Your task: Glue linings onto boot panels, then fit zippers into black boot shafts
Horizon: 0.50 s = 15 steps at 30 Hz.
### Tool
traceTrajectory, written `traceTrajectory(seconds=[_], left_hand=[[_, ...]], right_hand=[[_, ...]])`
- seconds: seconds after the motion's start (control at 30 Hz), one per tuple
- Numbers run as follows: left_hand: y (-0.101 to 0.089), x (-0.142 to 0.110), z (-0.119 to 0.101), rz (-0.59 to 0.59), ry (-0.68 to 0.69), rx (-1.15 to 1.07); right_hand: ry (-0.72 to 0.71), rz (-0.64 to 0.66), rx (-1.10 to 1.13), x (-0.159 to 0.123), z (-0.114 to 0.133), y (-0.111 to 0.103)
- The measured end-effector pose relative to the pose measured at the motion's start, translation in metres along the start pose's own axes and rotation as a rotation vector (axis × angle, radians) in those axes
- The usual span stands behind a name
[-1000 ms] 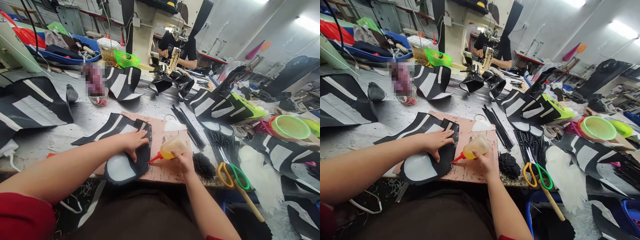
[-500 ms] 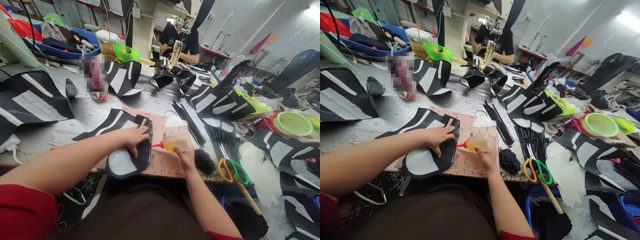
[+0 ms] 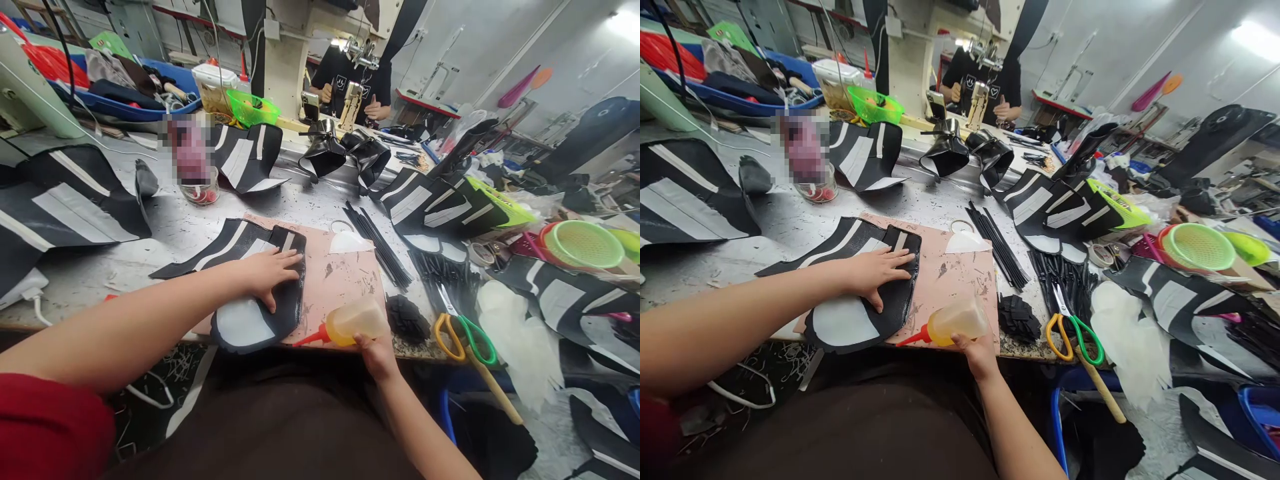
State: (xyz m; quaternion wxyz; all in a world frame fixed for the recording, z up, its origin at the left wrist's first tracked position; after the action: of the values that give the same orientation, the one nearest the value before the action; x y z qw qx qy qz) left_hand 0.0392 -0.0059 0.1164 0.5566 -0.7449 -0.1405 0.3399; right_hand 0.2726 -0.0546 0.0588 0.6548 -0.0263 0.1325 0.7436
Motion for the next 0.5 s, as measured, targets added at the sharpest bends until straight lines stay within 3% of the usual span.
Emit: traceTrajectory(seconds=[0.1, 0.2, 0.3, 0.5], left_hand=[[-0.009, -0.015, -0.009, -0.058, -0.183, 0.107], [-0.002, -0.036, -0.012, 0.035, -0.402, 0.094], [0.005, -0.05, -0.021, 0.075, -0.323, 0.077], [0.0, -0.085, -0.042, -0.009, -0.091, 0.162]], right_hand=[[0.014, -0.021, 0.142, -0.007, 0.003, -0.004], [0.036, -0.097, 0.298, -0.007, 0.012, -0.012], [0.056, -0.138, 0.464, -0.001, 0.024, -0.016], [-0.015, -0.071, 0.553, 0.006, 0.05, -0.021]])
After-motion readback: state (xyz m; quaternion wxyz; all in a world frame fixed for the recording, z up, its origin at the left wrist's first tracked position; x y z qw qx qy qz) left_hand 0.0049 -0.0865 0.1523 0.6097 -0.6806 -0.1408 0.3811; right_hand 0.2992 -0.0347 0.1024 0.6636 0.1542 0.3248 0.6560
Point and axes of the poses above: each hand's wrist, its own x-axis towards the middle knuckle, its own y-axis out of the palm, z = x × y, the point moved 5 cm from there along x, towards the middle knuckle, and after that the axes turned 9 degrees about y, right-handed, at the moved point
